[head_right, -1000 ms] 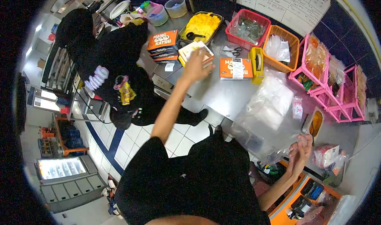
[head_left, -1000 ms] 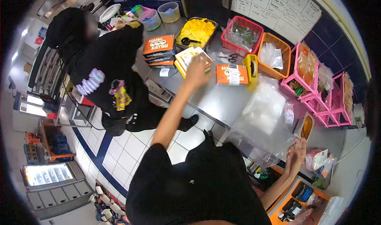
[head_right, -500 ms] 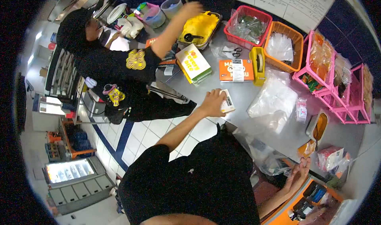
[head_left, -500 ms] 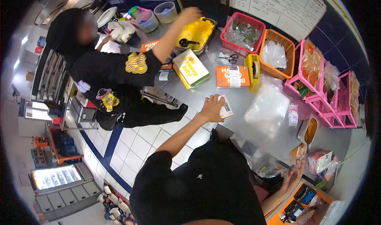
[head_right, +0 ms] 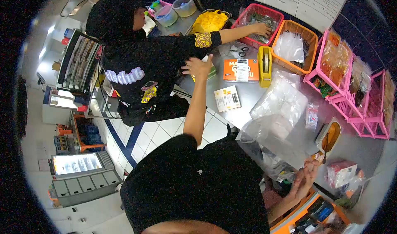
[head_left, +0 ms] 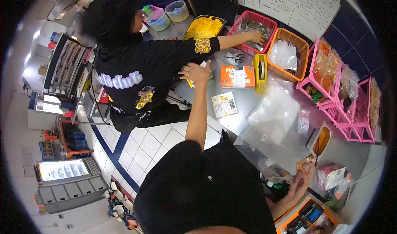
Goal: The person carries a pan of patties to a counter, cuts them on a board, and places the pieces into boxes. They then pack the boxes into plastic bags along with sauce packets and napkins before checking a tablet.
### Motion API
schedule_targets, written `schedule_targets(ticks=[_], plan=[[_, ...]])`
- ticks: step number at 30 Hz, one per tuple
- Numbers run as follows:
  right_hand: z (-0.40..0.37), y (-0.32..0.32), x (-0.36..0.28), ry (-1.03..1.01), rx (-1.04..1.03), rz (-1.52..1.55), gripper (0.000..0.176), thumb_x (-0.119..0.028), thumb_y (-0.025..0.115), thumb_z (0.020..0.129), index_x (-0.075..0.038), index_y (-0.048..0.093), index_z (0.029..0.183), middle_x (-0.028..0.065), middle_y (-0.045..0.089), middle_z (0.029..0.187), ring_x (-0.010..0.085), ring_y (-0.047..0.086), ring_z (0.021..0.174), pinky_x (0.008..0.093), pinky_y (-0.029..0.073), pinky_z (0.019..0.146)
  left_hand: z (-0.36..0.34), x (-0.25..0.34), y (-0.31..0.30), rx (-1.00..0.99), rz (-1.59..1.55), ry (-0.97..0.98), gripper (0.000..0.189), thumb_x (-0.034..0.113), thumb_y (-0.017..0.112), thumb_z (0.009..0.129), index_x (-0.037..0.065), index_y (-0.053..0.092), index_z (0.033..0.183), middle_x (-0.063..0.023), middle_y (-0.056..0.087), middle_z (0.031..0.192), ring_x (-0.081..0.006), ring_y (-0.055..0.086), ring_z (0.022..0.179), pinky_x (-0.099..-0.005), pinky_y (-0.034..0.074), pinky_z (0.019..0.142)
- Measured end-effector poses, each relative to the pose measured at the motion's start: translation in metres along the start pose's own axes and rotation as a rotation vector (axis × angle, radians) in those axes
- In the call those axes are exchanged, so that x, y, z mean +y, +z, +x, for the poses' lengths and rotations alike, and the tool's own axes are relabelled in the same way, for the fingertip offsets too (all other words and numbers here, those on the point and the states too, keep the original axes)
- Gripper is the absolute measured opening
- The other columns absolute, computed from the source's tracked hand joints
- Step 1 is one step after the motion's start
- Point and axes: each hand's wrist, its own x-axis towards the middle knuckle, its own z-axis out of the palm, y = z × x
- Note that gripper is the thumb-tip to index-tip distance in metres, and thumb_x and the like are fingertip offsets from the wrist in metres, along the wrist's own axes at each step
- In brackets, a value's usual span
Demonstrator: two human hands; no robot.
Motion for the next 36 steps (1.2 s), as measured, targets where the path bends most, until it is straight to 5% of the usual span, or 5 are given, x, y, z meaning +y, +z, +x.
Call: schedule_targets(ticks=[17,27,31,33,36], plan=[[0.048,0.084,-0.075,-0.02,-0.214,-0.418,0.035,0.002,0.055,0.081,-0.003,0.047,0.114,0.0115,0.061,0.102,0.0091,0.049,0.042,0.0204,0.038,0.034,-0.023,-0.067,-0.033,-0.12,-0.316,0.728,0.091,0.032,0.085,0.059,-0.002,0.035,0.126,-0.018,0.04,0.123,-0.0342,0.04,0.118,-0.047,0.037,0.101],[0.009,0.171,-0.082,0.016,-0.4,-0.591,0.024,0.008,0.052,0.082,-0.003,0.048,0.103,0.0065,0.06,0.092,0.0075,0.051,0.048,0.0192,0.036,0.039,-0.174,-0.011,-0.262,-1.151,-0.648,1.559,0.075,0.017,0.08,0.062,0.006,0.04,0.124,-0.0225,0.035,0.133,-0.0387,0.036,0.128,-0.0438,0.033,0.106],[-0.048,0.155,-0.053,-0.17,-0.305,-0.775,0.007,0.002,0.054,0.083,-0.003,0.052,0.088,0.0041,0.055,0.074,0.0076,0.045,0.049,0.0215,0.036,0.047,-0.226,-0.036,-0.126,-1.303,-0.624,1.326,0.074,0.039,0.074,0.072,0.004,0.042,0.129,-0.0234,0.04,0.13,-0.0373,0.04,0.124,-0.0378,0.034,0.105],[-0.075,0.121,0.006,-0.04,-0.221,-0.727,0.003,0.0,0.054,0.084,-0.003,0.053,0.083,0.0039,0.054,0.072,0.0108,0.049,0.056,0.0243,0.04,0.053,-0.268,-0.032,-0.059,-1.515,-0.885,0.532,0.07,0.03,0.075,0.078,0.002,0.037,0.13,-0.0203,0.043,0.127,-0.0302,0.042,0.123,-0.0403,0.037,0.101],[-0.102,0.037,0.157,-0.082,-0.022,-0.891,0.006,0.0,0.058,0.083,-0.003,0.054,0.085,0.0045,0.056,0.078,0.0153,0.054,0.073,0.0251,0.043,0.067,-0.32,-0.023,0.031,-1.055,-1.263,0.297,0.068,0.041,0.063,0.083,0.002,0.039,0.134,-0.0229,0.044,0.125,-0.0366,0.038,0.123,-0.0419,0.034,0.103]])
